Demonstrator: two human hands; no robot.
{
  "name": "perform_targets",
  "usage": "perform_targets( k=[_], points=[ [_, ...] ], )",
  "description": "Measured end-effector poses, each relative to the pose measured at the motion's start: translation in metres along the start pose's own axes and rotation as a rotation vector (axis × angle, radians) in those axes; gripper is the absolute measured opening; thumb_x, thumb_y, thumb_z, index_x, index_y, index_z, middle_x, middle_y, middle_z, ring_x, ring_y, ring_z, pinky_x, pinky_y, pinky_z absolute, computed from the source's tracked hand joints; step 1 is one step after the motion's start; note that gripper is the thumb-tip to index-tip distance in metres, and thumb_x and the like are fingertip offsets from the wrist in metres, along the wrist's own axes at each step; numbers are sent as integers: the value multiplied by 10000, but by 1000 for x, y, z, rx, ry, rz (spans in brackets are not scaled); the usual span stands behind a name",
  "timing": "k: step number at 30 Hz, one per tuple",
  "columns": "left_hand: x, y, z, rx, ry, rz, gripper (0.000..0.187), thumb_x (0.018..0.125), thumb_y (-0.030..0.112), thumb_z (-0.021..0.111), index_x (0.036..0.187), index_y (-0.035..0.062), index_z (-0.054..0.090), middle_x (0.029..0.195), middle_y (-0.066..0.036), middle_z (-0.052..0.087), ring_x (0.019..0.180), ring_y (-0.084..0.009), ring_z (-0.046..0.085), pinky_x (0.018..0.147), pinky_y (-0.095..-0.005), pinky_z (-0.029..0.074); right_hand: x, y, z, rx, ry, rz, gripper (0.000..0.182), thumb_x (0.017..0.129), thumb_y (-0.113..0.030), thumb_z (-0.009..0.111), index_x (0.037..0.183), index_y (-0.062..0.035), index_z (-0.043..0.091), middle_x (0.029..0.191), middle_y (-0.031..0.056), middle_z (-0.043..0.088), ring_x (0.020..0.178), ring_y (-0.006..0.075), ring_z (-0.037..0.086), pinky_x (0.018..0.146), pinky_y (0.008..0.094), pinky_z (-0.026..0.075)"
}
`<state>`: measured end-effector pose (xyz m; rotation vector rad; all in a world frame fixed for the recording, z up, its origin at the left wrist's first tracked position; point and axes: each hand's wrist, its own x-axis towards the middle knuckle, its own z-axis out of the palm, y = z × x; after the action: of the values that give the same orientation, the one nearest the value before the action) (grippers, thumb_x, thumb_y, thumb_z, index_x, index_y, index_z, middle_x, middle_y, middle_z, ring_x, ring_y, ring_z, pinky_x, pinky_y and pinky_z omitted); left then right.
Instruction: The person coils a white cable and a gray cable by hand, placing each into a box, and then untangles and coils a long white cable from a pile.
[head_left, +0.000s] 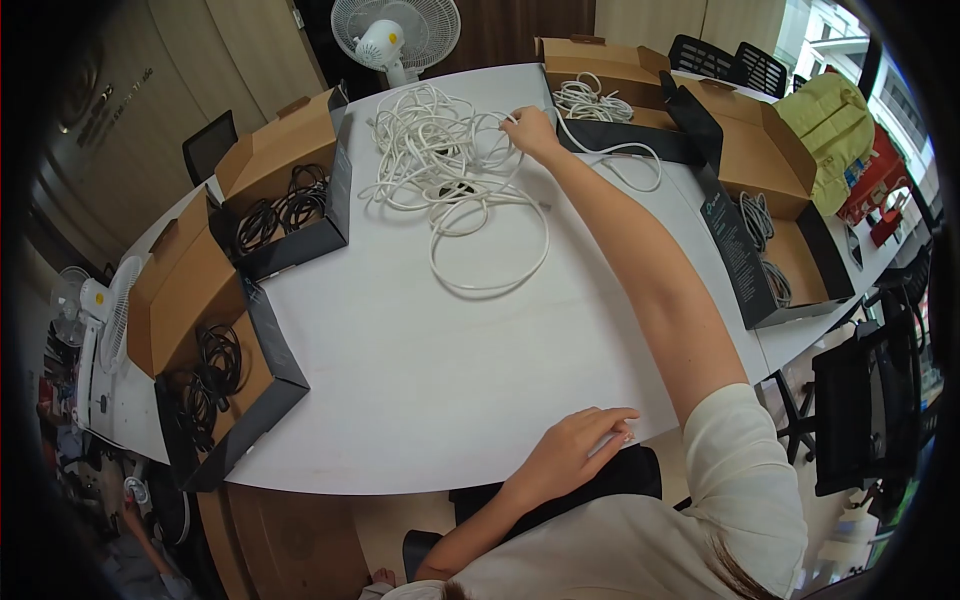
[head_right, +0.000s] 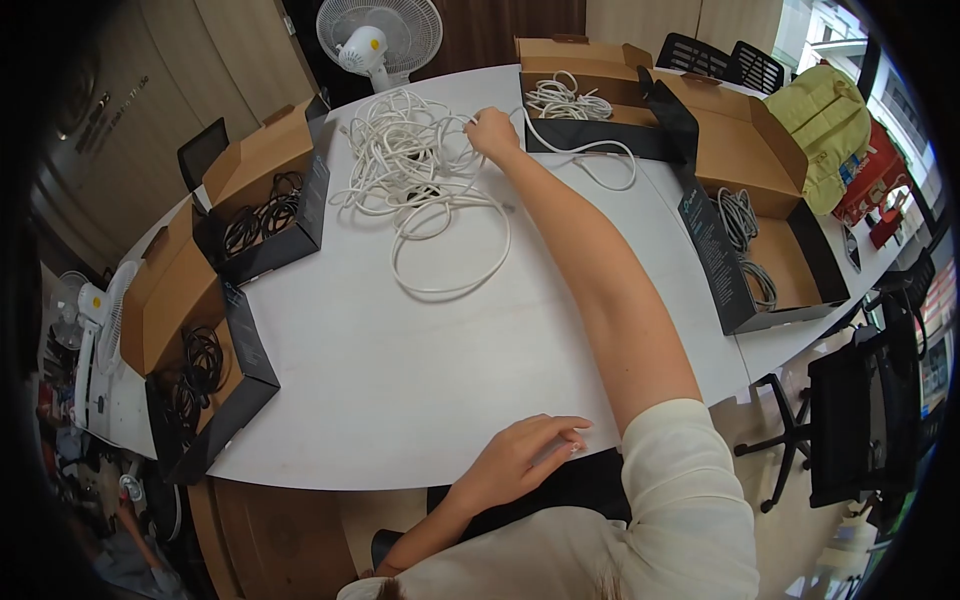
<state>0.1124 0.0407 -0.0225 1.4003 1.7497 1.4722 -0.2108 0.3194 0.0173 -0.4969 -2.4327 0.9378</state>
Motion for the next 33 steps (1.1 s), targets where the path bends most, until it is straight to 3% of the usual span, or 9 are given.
perform_targets(
  k=[3, 9, 11, 14, 18, 21, 24, 25, 33],
  points=[
    [-1, 1, -1, -16, -29, -26, 261, 865, 89, 549, 1123, 56, 558, 936, -90, 637, 889, -250, 591, 804, -334, 447, -16, -9, -24, 95, -17, -79, 291, 823, -261, 585, 978, -27, 661, 806, 174, 655, 723, 302, 630, 682, 388, 486],
    [-5, 7, -27, 526, 375, 58, 334, 793, 138, 632, 1119, 94, 576, 1192, -84, 549, 1149, -288, 480, 1000, -457, 306, -96, -40, -99, 373, -67, -171, 272, 899, -225, 501, 895, 21, 619, 600, 54, 540, 497, 141, 500, 511, 292, 428],
    [-6, 12, -44, 686, 416, -85, 420, 796, 193, 634, 1195, 102, 539, 1326, -89, 431, 1273, -307, 348, 1048, -543, 201, -116, -54, -123, 471, -183, -146, 275, 922, -217, 473, 876, 28, 588, 571, 9, 476, 485, 88, 456, 481, 249, 402],
    [-5, 9, -61, 813, 411, -239, 436, 815, 213, 619, 1225, 105, 517, 1354, -89, 401, 1287, -309, 325, 1064, -553, 160, -124, -63, -139, 438, -242, -143, 250, 949, -231, 454, 847, -23, 546, 560, -39, 396, 506, 62, 421, 495, 218, 381],
    [-6, -3, -57, 838, 354, -248, 354, 825, 217, 611, 1154, 106, 548, 1170, -82, 483, 1183, -288, 420, 1066, -566, 140, -125, -65, -144, 461, -206, -151, 233, 953, -212, 441, 879, -24, 557, 554, -42, 399, 487, 65, 416, 499, 213, 383],
    [-5, -1, -56, 802, 373, -262, 223, 822, 187, 612, 1012, 76, 577, 942, -78, 516, 982, -258, 515, 1050, -534, 207, -115, -52, -139, 531, -178, -117, 247, 956, -217, 436, 903, -11, 560, 560, -42, 409, 486, 68, 425, 485, 209, 367],
    [-13, -3, -62, 763, 443, -207, 147, 815, 169, 618, 880, 45, 572, 769, -79, 500, 812, -248, 524, 960, -445, 327, -100, -30, -131, 650, -123, -83, 247, 955, -218, 430, 922, -9, 558, 576, -47, 405, 472, 65, 407, 462, 205, 344],
    [-17, 0, -67, 740, 503, -132, 111, 820, 125, 601, 840, 17, 582, 701, -100, 508, 718, -240, 523, 782, -342, 399, -96, -22, -128, 701, -106, -47, 245, 951, -209, 429, 927, -3, 560, 576, -45, 407, 467, 65, 403, 454, 209, 344],
    [-98, -4, -115, 356, 1011, -270, 127, 869, 90, 537, 799, -17, 540, 689, -10, 497, 646, -73, 416, 588, -222, 330, -71, 40, -113, 1078, -85, 366, 242, 961, -231, 430, 952, -19, 544, 550, -52, 365, 455, 71, 348, 458, 238, 336]
  ],
)
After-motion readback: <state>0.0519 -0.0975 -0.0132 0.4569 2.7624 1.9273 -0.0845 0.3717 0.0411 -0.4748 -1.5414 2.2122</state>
